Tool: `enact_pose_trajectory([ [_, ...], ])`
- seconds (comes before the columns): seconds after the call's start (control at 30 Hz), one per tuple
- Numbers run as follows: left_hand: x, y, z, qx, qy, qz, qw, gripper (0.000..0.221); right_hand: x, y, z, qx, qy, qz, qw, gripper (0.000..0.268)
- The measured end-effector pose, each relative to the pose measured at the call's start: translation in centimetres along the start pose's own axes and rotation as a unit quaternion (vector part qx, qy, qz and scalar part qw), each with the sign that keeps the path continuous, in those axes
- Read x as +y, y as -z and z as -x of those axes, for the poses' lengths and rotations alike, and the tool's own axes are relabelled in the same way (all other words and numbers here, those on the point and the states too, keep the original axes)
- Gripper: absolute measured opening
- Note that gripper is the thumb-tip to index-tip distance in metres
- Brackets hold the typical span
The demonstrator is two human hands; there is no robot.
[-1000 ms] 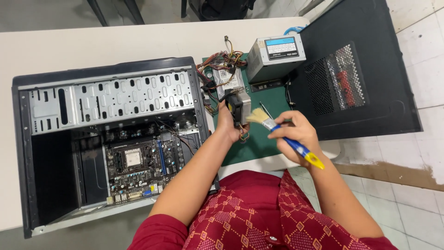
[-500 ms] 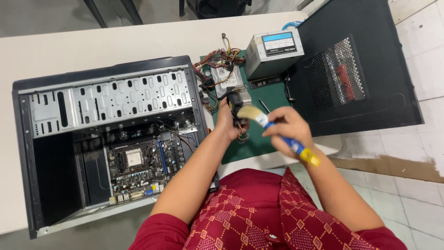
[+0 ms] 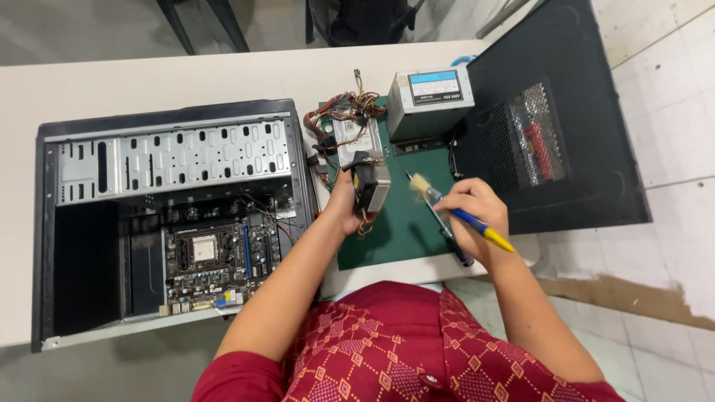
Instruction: Cleaning a CPU cooler with a brush and installing it onto a motherboard inside a computer case.
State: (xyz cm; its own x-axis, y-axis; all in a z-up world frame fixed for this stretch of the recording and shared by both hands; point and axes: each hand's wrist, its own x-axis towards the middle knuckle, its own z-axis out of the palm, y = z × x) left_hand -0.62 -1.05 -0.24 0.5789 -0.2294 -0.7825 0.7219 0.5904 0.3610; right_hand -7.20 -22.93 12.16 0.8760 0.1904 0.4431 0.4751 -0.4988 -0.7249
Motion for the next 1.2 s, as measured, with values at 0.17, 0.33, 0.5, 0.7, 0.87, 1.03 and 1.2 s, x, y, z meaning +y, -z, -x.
enact_pose_trajectory([
  [0.17, -0.3, -2.7, 4.3, 0.024, -0.049, -0.022, 0.998, 0.065, -1.0, 0.8, 1.1, -0.013, 0.049, -0.09, 0.995, 0.025],
  [0.33, -1.7, -4.8, 7.3, 0.059, -0.075, 0.016, 0.995, 0.071, 3.1, 2.8, 1.0, -0.037, 0.057, -0.097, 0.993, 0.025],
  [0.5, -2.9, -5.8, 10.4, 0.086, -0.119, -0.012, 0.989, 0.078, 0.6, 5.6, 0.0, -0.065, -0.028, -0.252, 0.965, 0.02],
  [0.7, -5.4, -3.2, 10.7, 0.118, -0.13, -0.047, 0.983, 0.078, 5.7, 5.6, -1.0, -0.156, -0.074, -0.223, 0.959, 0.023],
  [0.87, -6.7, -3.3, 15.3, 0.137, -0.142, 0.036, 0.98, 0.068, 8.2, 4.1, 0.4, -0.196, -0.078, -0.154, 0.965, 0.016],
  [1.03, -6.9, -1.7, 15.9, 0.144, -0.132, 0.04, 0.98, 0.073, 8.8, 0.2, 3.4, -0.288, -0.044, -0.04, 0.956, 0.009],
  [1.2, -7.5, 2.2, 14.6, 0.177, -0.11, 0.039, 0.977, 0.072, 7.6, -2.0, 4.6, -0.343, 0.059, 0.153, 0.925, 0.013],
])
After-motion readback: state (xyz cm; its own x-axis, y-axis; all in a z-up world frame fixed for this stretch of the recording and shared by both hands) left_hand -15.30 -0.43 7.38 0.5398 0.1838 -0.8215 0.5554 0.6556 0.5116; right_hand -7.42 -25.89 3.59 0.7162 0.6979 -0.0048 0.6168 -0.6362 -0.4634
